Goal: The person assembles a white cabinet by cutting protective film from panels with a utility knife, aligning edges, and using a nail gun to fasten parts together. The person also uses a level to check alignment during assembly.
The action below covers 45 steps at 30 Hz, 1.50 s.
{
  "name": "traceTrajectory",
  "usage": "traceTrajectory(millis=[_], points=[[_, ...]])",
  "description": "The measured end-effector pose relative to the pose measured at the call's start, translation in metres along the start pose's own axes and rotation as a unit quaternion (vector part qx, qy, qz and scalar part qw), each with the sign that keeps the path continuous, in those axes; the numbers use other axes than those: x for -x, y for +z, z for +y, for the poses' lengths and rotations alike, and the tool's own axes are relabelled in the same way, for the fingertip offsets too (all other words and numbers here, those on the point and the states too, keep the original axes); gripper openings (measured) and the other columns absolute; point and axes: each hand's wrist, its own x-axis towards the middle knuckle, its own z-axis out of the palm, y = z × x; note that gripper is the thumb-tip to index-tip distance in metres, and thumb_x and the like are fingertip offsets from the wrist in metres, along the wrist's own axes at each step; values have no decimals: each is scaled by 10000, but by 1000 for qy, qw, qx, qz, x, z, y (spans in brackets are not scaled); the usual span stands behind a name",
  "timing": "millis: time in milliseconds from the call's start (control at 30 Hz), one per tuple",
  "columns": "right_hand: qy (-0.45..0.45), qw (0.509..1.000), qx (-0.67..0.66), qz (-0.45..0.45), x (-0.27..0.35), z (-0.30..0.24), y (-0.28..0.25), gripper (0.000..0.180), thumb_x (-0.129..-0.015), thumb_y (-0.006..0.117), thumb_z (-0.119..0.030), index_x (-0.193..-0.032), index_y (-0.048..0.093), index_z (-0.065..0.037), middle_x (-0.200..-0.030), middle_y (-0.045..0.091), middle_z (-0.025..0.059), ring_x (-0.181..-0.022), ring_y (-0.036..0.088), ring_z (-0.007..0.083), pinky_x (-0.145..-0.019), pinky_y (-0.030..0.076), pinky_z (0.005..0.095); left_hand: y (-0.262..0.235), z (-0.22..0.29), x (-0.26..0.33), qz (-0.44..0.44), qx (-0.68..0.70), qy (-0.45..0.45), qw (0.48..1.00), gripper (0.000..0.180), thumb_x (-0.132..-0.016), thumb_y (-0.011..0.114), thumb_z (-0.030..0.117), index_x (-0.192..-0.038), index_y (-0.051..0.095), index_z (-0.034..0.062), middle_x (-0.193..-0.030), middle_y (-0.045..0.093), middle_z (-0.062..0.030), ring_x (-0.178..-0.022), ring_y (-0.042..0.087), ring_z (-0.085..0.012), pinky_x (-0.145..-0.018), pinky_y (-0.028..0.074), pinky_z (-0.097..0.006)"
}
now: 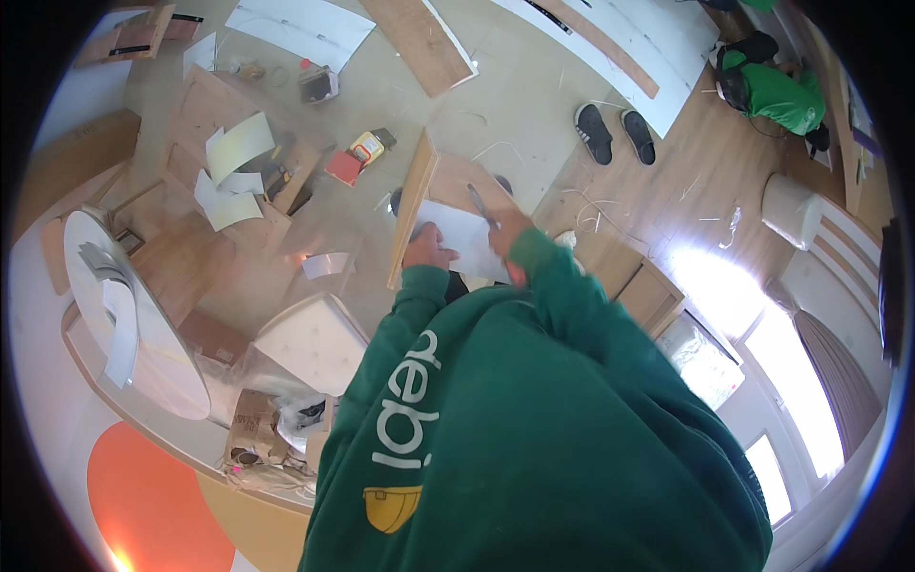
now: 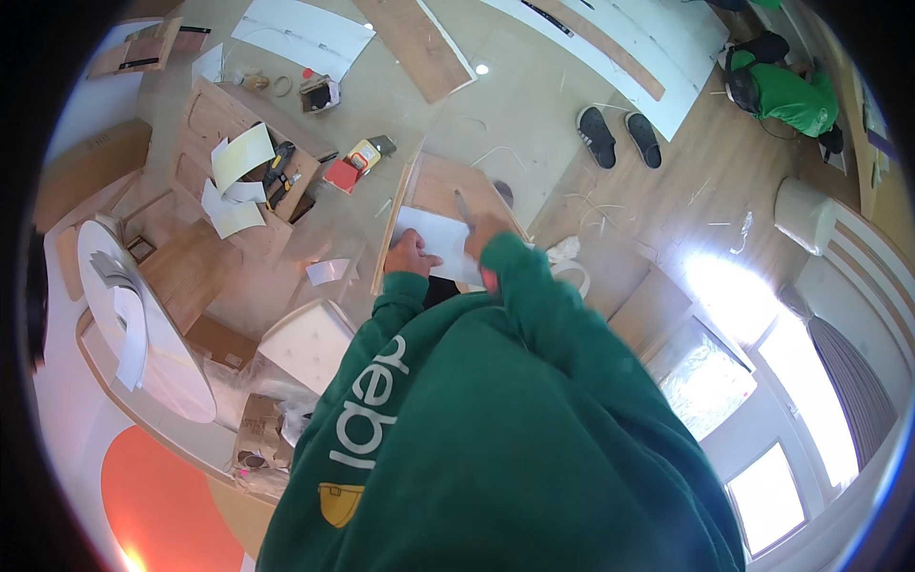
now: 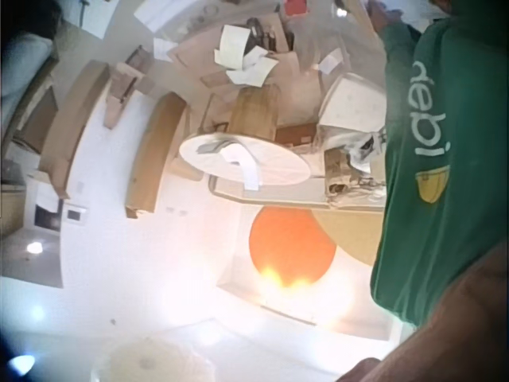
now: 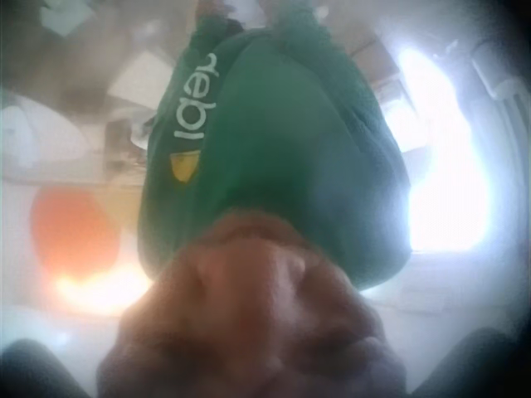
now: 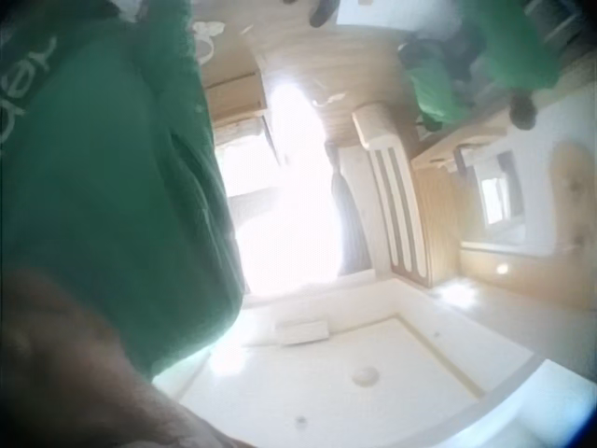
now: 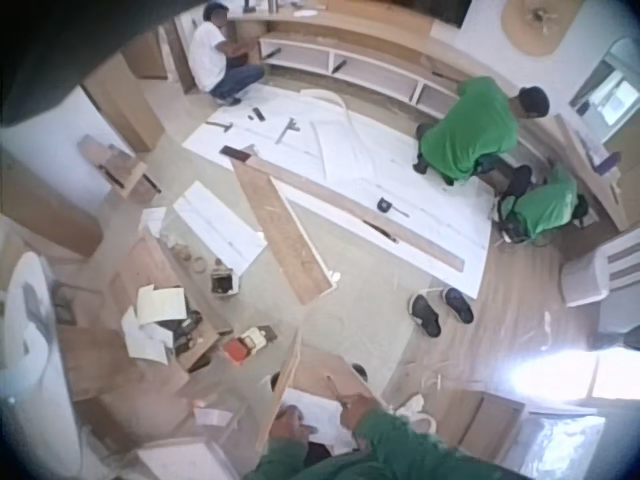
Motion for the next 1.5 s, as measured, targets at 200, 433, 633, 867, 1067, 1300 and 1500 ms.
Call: traceTrajectory(millis=[200,433,633,867,1067,1300,1500], points=[[-27,999,-25,-37,61,-34,-11,429,-782,588,-169,-1192,633,-53,-1103,638,252,-1009,634,390,-928,481,433,2,-27,12,31,-24,13,999,492,-510,899,188,-802,525,60,-695,619,-108,-647,614,-306,-614,490,-415],[66,996,-14,-66,-17,16,-6,388,-768,606,-196,-1116,653,-29,-1061,648,265,-978,647,395,-896,500,426,9,-20,-3,26,-68,45,996,497,-503,895,201,-810,530,61,-699,615,-121,-625,597,-314,-600,478,-411],[-80,994,-39,71,54,-1,5,393,-797,557,-146,-1166,648,-48,-1009,657,262,-941,652,394,-877,503,449,-4,-5,0,15,-7,-11,1000,475,-517,886,204,-797,527,68,-689,609,-107,-636,604,-307,-600,483,-417],[-61,991,-97,63,69,-6,-23,297,-765,577,-133,-1018,688,-24,-992,662,252,-947,654,382,-881,503,447,5,-31,-1,39,-68,14,997,476,-499,900,187,-777,531,71,-672,605,-98,-620,604,-297,-592,488,-408],[37,998,34,34,6,63,-6,414,-808,536,-116,-1207,617,-41,-987,658,269,-941,643,410,-875,502,455,2,4,2,6,-42,-13,999,477,-497,898,181,-786,539,57,-674,623,-92,-623,616,-278,-600,502,-389],[-28,999,-13,34,103,35,-26,398,-822,523,-134,-1200,612,-46,-953,663,262,-882,653,408,-841,509,453,-5,-10,11,19,-51,-20,998,478,-500,892,178,-797,536,63,-693,621,-108,-647,611,-313,-613,490,-414],[54,997,-30,49,45,84,-30,344,-824,554,-147,-1137,661,-53,-918,670,246,-888,646,426,-838,507,466,3,-5,6,-8,-23,-49,999,477,-508,887,159,-813,535,59,-708,631,-125,-659,620,-327,-617,487,-427]])
